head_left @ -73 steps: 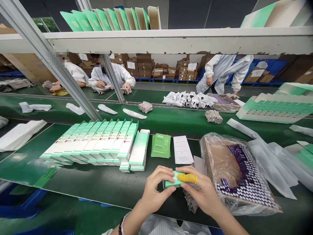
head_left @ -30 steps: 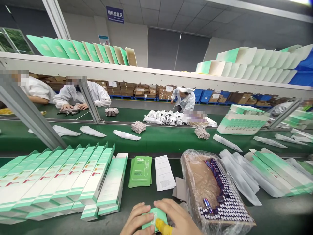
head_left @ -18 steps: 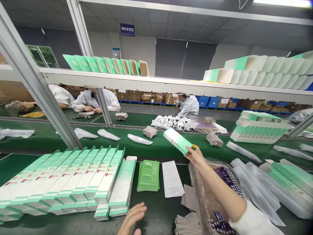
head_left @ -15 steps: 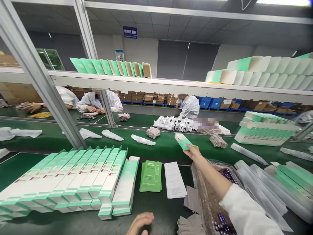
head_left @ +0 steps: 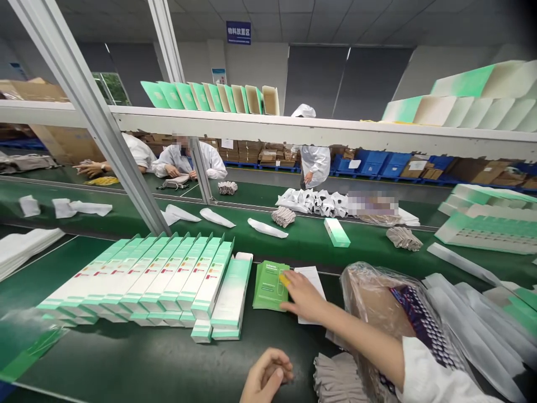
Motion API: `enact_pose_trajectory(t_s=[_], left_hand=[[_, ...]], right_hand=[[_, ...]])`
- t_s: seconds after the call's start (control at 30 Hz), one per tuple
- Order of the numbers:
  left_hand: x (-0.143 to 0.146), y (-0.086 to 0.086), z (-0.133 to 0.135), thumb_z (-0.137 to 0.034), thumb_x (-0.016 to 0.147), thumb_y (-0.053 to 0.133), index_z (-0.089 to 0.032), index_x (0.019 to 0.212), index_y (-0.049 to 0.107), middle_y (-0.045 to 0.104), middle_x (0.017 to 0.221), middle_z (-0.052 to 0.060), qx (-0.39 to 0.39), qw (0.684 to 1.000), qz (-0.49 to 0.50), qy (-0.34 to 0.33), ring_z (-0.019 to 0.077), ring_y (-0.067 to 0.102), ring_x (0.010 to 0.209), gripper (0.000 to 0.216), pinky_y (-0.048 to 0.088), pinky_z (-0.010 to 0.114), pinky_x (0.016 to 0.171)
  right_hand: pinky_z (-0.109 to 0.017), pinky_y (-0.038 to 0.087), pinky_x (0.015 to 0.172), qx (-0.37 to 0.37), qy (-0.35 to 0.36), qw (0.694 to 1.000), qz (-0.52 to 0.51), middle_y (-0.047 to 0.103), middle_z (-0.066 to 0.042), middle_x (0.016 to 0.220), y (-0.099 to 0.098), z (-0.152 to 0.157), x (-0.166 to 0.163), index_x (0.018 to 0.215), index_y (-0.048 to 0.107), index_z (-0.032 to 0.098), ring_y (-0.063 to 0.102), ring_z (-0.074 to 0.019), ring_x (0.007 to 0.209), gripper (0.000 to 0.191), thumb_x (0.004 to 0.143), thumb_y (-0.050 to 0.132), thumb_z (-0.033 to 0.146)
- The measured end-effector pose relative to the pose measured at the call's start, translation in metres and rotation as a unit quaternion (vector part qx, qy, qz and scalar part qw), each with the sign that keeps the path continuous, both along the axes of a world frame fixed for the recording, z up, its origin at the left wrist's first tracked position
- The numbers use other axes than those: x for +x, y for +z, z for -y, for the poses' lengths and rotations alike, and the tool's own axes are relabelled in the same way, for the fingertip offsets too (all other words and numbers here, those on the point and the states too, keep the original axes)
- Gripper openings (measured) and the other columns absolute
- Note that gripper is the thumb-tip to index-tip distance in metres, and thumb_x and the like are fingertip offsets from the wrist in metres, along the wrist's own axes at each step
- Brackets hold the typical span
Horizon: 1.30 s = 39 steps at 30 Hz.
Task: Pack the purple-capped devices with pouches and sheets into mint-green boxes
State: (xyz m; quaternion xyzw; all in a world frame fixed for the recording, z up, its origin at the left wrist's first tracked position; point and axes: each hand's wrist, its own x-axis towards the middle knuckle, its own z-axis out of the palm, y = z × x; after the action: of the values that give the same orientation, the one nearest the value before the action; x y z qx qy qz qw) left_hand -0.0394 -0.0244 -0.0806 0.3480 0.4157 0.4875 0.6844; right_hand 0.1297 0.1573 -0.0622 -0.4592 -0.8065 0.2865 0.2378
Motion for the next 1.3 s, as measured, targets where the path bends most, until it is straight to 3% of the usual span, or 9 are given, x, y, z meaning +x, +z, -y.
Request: enact_pose_trajectory(t_s=[0.17,0.37,0.53,0.67,0.77,0.83,0.97,1.17,1.3], left_hand=[[0.002,0.0,-0.004,-0.053,0.078,0.074,-0.018,0.09,0.069,0.068,0.086,0.006,-0.005,1.0,0.019,-0.014,0.0178,0.066,0.08,0.038,0.049,0.029,0.077],[-0.004,-0.001,-0.006,-0.071,0.082,0.054,-0.015,0.116,0.067,0.069,0.117,0.017,-0.152,0.961,0.228,0.041,0.0319,0.068,0.101,0.067,0.053,0.044,0.083],[-0.004,0.011,-0.012,-0.038,0.088,0.06,-0.003,0.127,0.058,0.074,0.106,0.02,-0.282,0.909,0.303,0.043,0.0352,0.069,0.102,0.052,0.05,0.041,0.091],[-0.003,0.017,-0.009,-0.019,0.081,0.063,-0.004,0.141,0.043,0.076,0.1,0.017,-0.313,0.904,0.28,0.082,0.0359,0.071,0.099,0.065,0.048,0.043,0.093],[-0.005,0.019,-0.005,-0.017,0.078,0.059,0.0,0.143,0.038,0.075,0.104,0.021,-0.267,0.904,0.333,0.021,0.0377,0.067,0.108,0.07,0.045,0.045,0.097],[-0.006,0.017,-0.003,-0.017,0.076,0.058,0.001,0.142,0.039,0.074,0.105,0.022,-0.243,0.902,0.356,-0.019,0.0379,0.066,0.11,0.072,0.043,0.045,0.1],[-0.004,0.015,0.0,-0.016,0.075,0.055,0.003,0.144,0.033,0.072,0.111,0.024,-0.248,0.901,0.352,-0.048,0.0374,0.067,0.109,0.076,0.041,0.048,0.102],[0.005,0.022,-0.004,-0.035,0.087,0.053,0.005,0.142,0.037,0.068,0.118,0.028,-0.297,0.898,0.323,-0.031,0.0388,0.068,0.106,0.07,0.041,0.051,0.103],[0.016,0.029,-0.013,-0.05,0.091,0.051,0.004,0.135,0.048,0.07,0.115,0.027,-0.262,0.901,0.345,-0.021,0.0378,0.069,0.104,0.069,0.043,0.048,0.102]], right_hand=[[-0.045,0.047,0.098,0.104,0.141,0.967,0.186,0.069,-0.022,0.116,-0.001,0.027,-0.024,0.104,0.069,0.008,0.063,-0.0318,0.113,0.021,0.084,0.064,0.007],[-0.031,0.054,0.079,0.172,0.219,0.932,0.232,0.073,-0.011,0.1,0.036,0.078,0.002,0.106,0.067,0.016,0.068,-0.0206,0.088,0.018,0.095,0.051,0.013],[-0.026,0.051,0.087,0.137,0.329,0.923,0.143,0.073,-0.005,0.102,0.059,0.13,0.016,0.107,0.066,0.021,0.067,-0.0156,0.093,0.016,0.097,0.055,0.027],[-0.025,0.05,0.093,0.095,0.168,0.961,0.198,0.071,-0.004,0.115,0.055,0.099,0.036,0.117,0.064,0.022,0.066,-0.0155,0.106,0.023,0.097,0.057,0.028],[-0.048,0.044,0.104,0.133,0.034,0.943,0.302,0.061,-0.023,0.13,0.032,0.066,0.052,0.124,0.062,0.008,0.057,-0.0348,0.122,0.046,0.08,0.075,0.018],[-0.053,0.045,0.1,0.136,0.028,0.937,0.32,0.062,-0.03,0.124,0.015,0.056,0.059,0.118,0.065,0.002,0.058,-0.0415,0.119,0.049,0.072,0.079,0.011],[-0.036,0.055,0.08,0.157,0.07,0.931,0.321,0.073,-0.017,0.098,0.002,0.054,0.065,0.093,0.071,0.01,0.07,-0.0298,0.093,0.018,0.077,0.068,0.004],[-0.029,0.051,0.067,0.228,0.035,0.931,0.281,0.072,-0.013,0.091,0.023,0.064,0.076,0.089,0.067,0.012,0.069,-0.0226,0.079,0.022,0.085,0.051,-0.002],[-0.028,0.05,0.068,0.292,0.066,0.931,0.21,0.071,-0.012,0.097,0.036,0.117,0.057,0.099,0.065,0.014,0.067,-0.0207,0.084,0.024,0.096,0.043,0.008]])
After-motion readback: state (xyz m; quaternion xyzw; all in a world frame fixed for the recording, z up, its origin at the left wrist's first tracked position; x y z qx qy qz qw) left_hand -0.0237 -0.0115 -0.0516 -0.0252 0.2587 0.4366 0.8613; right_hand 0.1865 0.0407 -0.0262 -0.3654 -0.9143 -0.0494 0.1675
